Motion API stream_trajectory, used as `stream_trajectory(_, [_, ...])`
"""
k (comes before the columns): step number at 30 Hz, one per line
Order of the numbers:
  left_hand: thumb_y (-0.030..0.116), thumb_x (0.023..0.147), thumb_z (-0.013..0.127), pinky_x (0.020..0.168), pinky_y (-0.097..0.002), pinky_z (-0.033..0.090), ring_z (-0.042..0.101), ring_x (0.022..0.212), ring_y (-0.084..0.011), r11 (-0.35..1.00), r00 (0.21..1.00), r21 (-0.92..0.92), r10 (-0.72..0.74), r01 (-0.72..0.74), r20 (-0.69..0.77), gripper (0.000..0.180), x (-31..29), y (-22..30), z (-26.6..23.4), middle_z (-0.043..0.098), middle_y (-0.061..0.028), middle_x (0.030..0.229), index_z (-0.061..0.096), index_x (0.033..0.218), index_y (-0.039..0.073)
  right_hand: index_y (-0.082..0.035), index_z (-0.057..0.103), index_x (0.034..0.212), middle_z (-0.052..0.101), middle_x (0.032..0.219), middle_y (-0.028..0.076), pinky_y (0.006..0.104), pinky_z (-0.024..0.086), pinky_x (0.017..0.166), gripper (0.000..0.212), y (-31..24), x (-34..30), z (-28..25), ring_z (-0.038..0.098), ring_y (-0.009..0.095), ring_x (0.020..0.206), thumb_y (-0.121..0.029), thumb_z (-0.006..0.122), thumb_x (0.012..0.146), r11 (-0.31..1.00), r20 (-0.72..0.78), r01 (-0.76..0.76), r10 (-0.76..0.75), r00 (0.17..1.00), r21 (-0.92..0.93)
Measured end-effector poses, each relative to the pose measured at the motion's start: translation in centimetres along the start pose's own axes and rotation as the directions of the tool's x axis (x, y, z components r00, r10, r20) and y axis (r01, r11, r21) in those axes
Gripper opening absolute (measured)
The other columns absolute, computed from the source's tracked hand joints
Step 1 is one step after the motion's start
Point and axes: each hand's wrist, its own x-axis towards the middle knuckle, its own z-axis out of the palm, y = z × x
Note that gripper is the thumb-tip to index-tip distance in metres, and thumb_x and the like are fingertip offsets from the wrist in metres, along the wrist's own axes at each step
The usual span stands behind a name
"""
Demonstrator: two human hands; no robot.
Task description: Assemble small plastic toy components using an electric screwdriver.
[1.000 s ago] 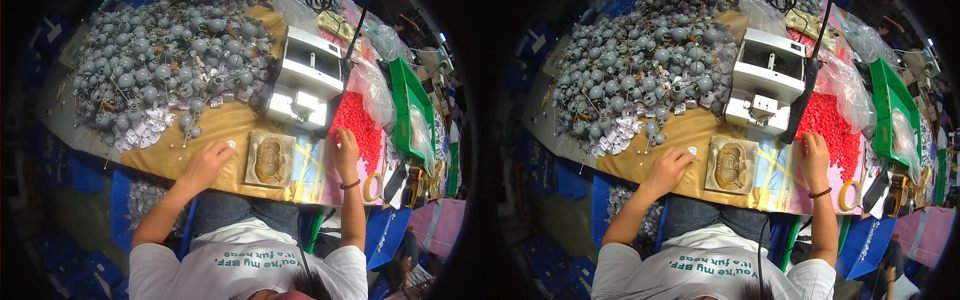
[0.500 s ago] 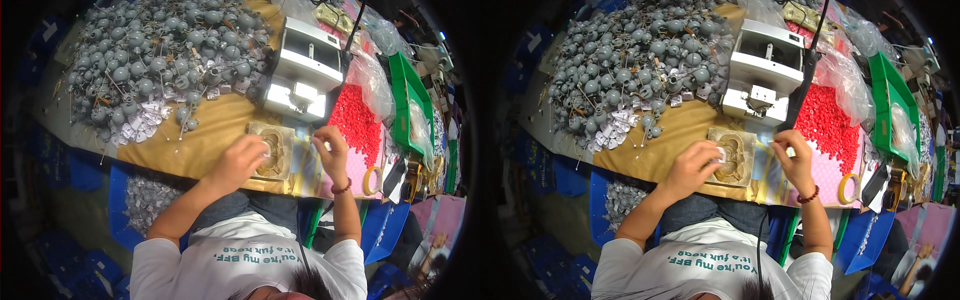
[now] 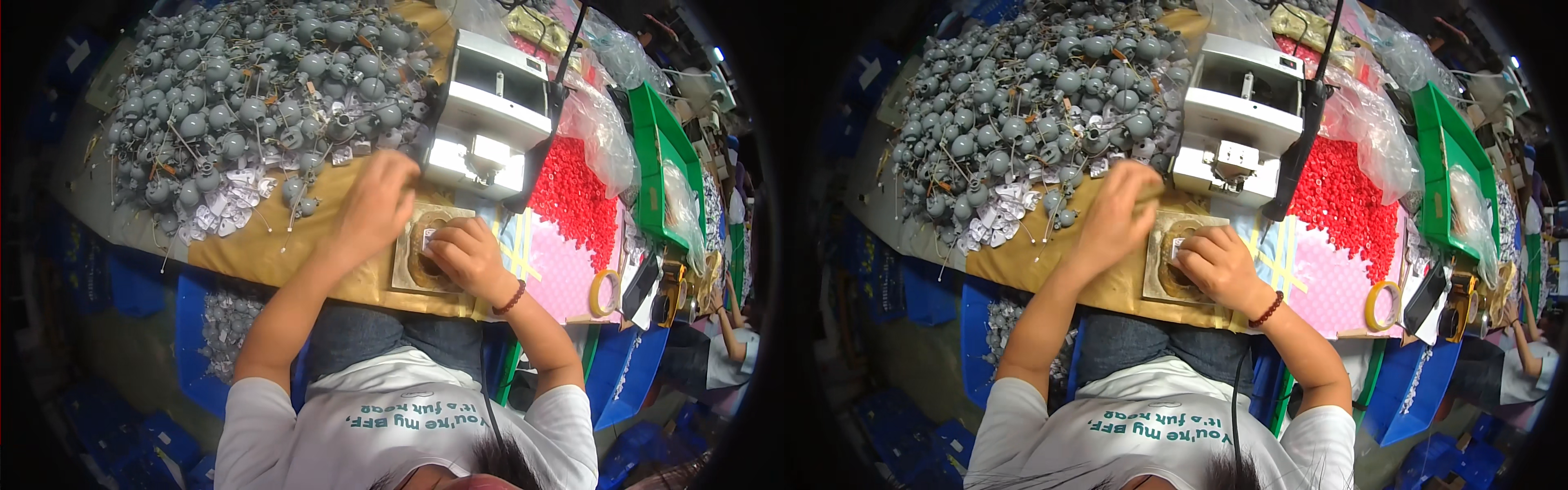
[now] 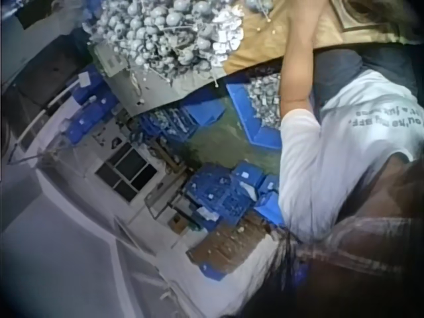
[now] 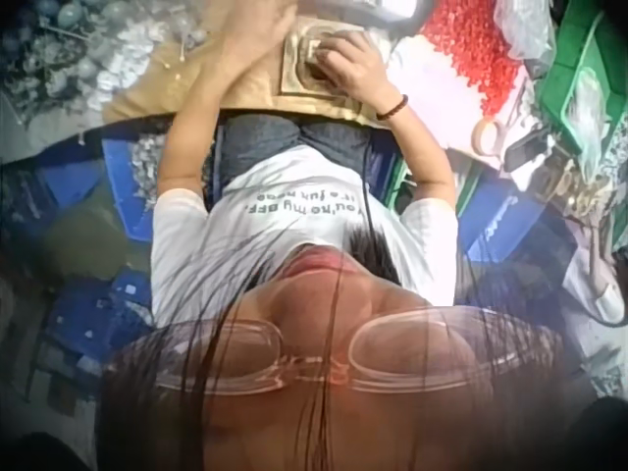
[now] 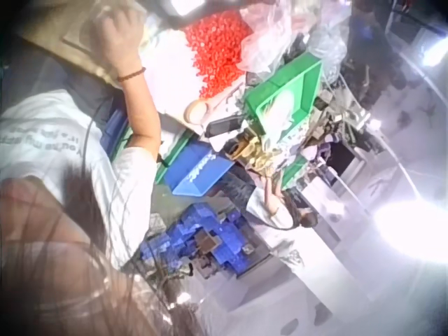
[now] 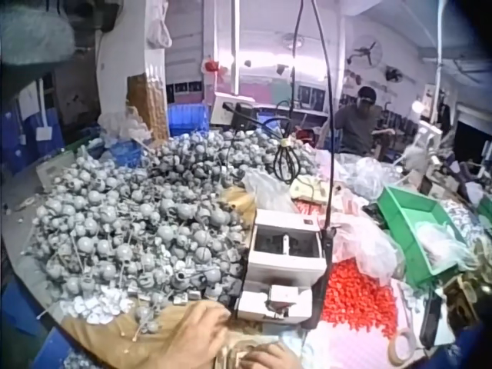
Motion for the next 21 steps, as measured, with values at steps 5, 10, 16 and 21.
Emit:
stream_trajectory(5, [0.011,0.077,0.078,0.095,-0.044,0.045,0.058,0.106,-0.0331,0.823,0.959,0.566,0.133,0.034,-0.251,0.047,5.2,-2.6,0.0,0.057,-0.0142,0.117,0.058,0.119,0.008,-0.007,0.067,0.092,0.065,0.102,0.007,0.0386,0.05,0.08,0.021,-0.5,-0.4,-0.1,0.061,0.028,0.097,-0.01,0.079,0.075,0.995,0.055,-0.092,0.093,0.994,-0.029])
stream_trajectory(10, [0.016,0.074,0.081,0.088,-0.0456,0.044,0.059,0.104,-0.031,0.729,0.993,0.675,-0.109,0.108,-0.041,0.055,6.9,-5.1,-1.6,0.064,-0.0104,0.11,0.058,0.123,0.011,-0.008,0.068,0.095,0.066,0.102,0.006,0.0395,0.05,0.079,0.025,-0.6,-0.7,0.3,0.061,0.028,0.096,-0.008,0.08,0.074,0.994,0.03,-0.1,0.099,0.995,0.034])
stream_trajectory(16, [0.011,0.079,0.081,0.081,-0.0362,0.048,0.061,0.097,-0.0227,0.931,0.859,0.36,0.232,-0.061,-0.456,0.056,6.7,3.6,-8.3,0.066,-0.0096,0.109,0.057,0.13,0.008,-0.006,0.067,0.102,0.064,0.105,0.011,0.0415,0.051,0.081,0.033,-0.3,-1.2,-0.2,0.062,0.031,0.096,-0.006,0.082,0.073,0.975,-0.02,-0.179,0.183,0.983,0.13])
stream_trajectory(21, [0.001,0.083,0.071,0.075,-0.0247,0.051,0.061,0.095,-0.0098,0.829,0.922,-0.51,0.017,-0.229,-0.386,0.054,4.5,7.9,-10.6,0.062,-0.0075,0.119,0.053,0.134,0.003,-0.004,0.066,0.111,0.064,0.112,0.017,0.0417,0.051,0.085,0.038,-0.7,1.9,-3.9,0.062,0.035,0.101,-0.002,0.08,0.075,0.974,-0.183,-0.154,0.183,0.966,0.164])
